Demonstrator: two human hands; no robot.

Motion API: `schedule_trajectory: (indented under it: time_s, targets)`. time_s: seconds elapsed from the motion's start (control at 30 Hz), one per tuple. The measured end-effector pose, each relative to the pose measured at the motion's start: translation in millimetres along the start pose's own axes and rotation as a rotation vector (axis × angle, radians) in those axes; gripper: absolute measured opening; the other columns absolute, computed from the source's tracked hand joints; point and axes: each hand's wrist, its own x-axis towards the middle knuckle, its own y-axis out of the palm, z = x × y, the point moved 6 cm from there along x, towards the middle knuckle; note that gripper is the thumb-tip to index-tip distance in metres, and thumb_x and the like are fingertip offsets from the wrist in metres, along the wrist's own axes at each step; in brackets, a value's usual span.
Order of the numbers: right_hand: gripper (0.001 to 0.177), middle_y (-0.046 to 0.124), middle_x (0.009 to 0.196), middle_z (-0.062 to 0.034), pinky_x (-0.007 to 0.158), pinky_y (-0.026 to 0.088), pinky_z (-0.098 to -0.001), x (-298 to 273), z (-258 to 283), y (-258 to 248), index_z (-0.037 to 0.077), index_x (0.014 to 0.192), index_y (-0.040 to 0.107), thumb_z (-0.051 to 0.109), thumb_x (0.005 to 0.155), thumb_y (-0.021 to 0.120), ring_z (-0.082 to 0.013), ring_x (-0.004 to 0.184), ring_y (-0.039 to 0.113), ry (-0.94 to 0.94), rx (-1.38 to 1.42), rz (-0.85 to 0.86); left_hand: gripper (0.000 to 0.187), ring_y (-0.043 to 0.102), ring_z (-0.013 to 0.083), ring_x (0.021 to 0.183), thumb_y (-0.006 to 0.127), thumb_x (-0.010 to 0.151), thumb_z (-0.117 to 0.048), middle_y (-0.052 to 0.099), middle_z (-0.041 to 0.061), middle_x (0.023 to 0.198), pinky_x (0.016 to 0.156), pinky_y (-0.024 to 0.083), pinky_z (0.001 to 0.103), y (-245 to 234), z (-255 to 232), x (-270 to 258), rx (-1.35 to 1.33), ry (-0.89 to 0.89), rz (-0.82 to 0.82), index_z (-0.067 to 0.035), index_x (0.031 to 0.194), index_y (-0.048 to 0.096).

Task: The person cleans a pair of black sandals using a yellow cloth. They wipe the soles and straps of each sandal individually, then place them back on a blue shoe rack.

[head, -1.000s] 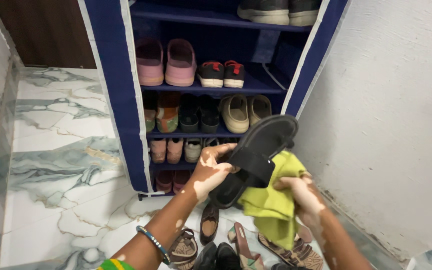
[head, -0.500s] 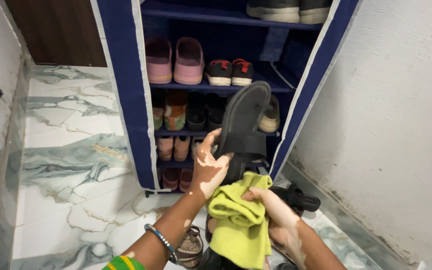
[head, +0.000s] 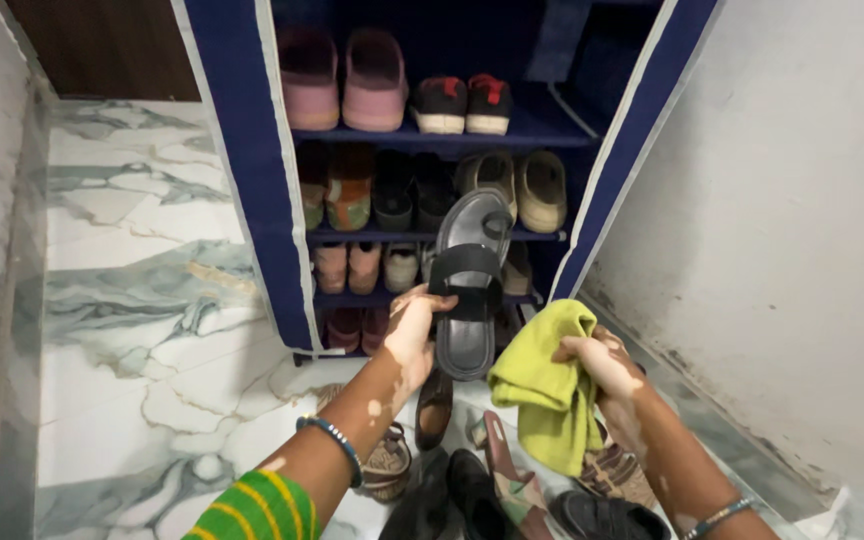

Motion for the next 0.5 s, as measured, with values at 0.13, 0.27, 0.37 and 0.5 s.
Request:
schedule_trajectory:
  time_s: [0.13,0.27,0.37,0.5]
  targets:
    - [0.060,0.069,0.116,-0.0219,0.079,0.064,-0.0432,28,-36,-16,0.001,0.134,0.047,0.009,0.080,0.072,-0.0317,0.096,0.073,0.074,-0.116,-0.135,0.030,0.069,0.0269,0.094,0.066,0.077,0.006,0.072,0.011,0.098,0.081,0.058,0.043,-11,43,21,-0.001,-0.094,-0.009,0.000,0.107,0.070]
    - [0.053,0.071,0.109,-0.0238,0.075,0.064,-0.0501,54,-78,-5,-0.004,0.125,0.058,0.009,0.076,0.073,-0.0348,0.091,0.075,0.151,-0.166,-0.114,0.038,0.068,0.0272,0.098,0.068,0.076,0.007,0.072,0.012,0.105,0.083,0.057,0.042,-24,83,40,0.115,-0.085,-0.132,-0.003,0.113,0.068]
    - [0.050,0.071,0.108,-0.0220,0.074,0.063,-0.0500,71,-107,-7,-0.003,0.124,0.063,0.009,0.077,0.075,-0.0340,0.089,0.074,0.216,-0.260,-0.139,0.045,0.065,0.0250,0.107,0.072,0.077,0.007,0.070,0.014,0.116,0.087,0.054,0.040,-36,102,48,0.298,-0.096,-0.204,-0.003,0.121,0.065]
    - [0.044,0.075,0.105,-0.0203,0.074,0.062,-0.0439,104,-134,-15,-0.005,0.118,0.073,0.009,0.077,0.077,-0.0315,0.087,0.074,0.184,-0.376,-0.127,0.038,0.068,0.0314,0.099,0.065,0.077,0.005,0.072,0.020,0.111,0.078,0.056,0.044,-43,120,47,0.260,-0.217,-0.099,0.005,0.114,0.072]
